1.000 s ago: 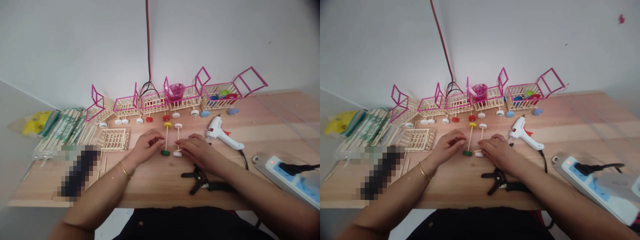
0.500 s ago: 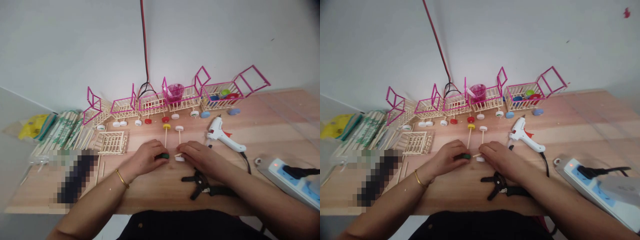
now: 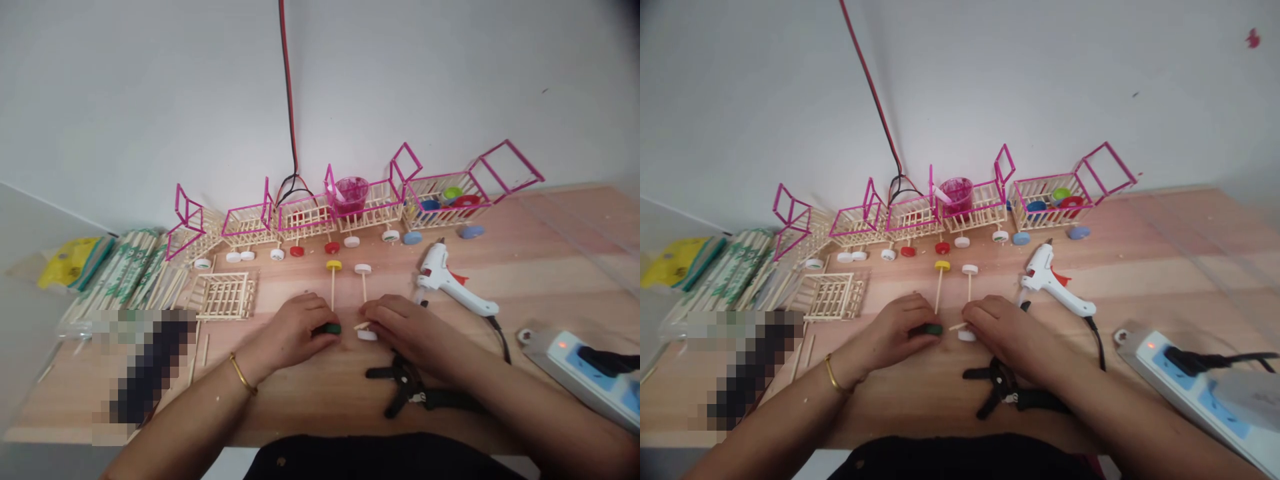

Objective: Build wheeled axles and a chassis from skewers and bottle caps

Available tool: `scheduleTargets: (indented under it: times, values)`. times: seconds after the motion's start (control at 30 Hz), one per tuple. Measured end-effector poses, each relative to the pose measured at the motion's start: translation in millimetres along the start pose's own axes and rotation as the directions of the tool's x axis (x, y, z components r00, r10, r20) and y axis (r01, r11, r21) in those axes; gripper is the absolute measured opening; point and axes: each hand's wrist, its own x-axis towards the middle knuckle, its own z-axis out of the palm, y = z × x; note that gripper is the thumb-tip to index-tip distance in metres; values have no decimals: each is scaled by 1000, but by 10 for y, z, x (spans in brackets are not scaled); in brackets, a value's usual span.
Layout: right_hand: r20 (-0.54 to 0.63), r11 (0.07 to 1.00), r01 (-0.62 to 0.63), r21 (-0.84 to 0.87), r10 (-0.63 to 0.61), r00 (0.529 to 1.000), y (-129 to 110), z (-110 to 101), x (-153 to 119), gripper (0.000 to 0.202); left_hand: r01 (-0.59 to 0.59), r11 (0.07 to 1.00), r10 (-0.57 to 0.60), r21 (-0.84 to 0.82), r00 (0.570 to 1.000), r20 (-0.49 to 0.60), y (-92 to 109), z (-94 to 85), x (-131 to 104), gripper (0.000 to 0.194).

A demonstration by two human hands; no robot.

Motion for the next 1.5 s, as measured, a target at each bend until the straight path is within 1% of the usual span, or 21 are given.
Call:
scheduleTargets:
  times: [0.17, 0.37, 0.67, 0.8, 1.0, 1.17, 1.27, 1.37, 1.5]
  values:
    - [10, 1000, -10, -10, 11, 1000, 0, -13, -31, 18, 7, 1000, -7, 0, 1000, 16, 1, -10, -2, 18]
    - [-3, 1000, 11, -27, -11, 1000, 10, -9, -39, 18, 11, 1000, -10, -26, 1000, 16, -4, -5, -10, 27]
    - [25, 1000, -9, -26, 10, 1000, 24, -21, -31, 17, 12, 1000, -12, -15, 1000, 18, -23, 13, -22, 24]
    - [15, 1000, -4, -25, 4, 1000, 27, -19, -35, 17, 19, 1000, -19, -19, 1000, 13, -29, 19, -25, 26]
    - [13, 1000, 5, -29, -4, 1000, 17, -31, -36, 17, 28, 997, -28, -71, 1000, -6, -17, -3, -23, 33]
    - [-10, 998, 35, -59, -36, 999, 15, -33, -14, 18, 75, 993, -80, -91, 996, -51, -27, -17, -39, 37]
    - [-40, 997, 47, -56, -49, 998, 6, -40, -8, 18, 103, 989, -110, -107, 992, -63, -42, -12, -39, 37]
    - [-89, 997, 56, -54, -61, 994, 0, -60, -14, 17, 116, 985, -126, -130, 990, -71, -51, -12, -28, 33]
    - [-180, 994, 41, -98, -58, 982, 14, -89, -15, 17, 103, 981, -117, -164, 990, -81, -53, -19, -14, 26]
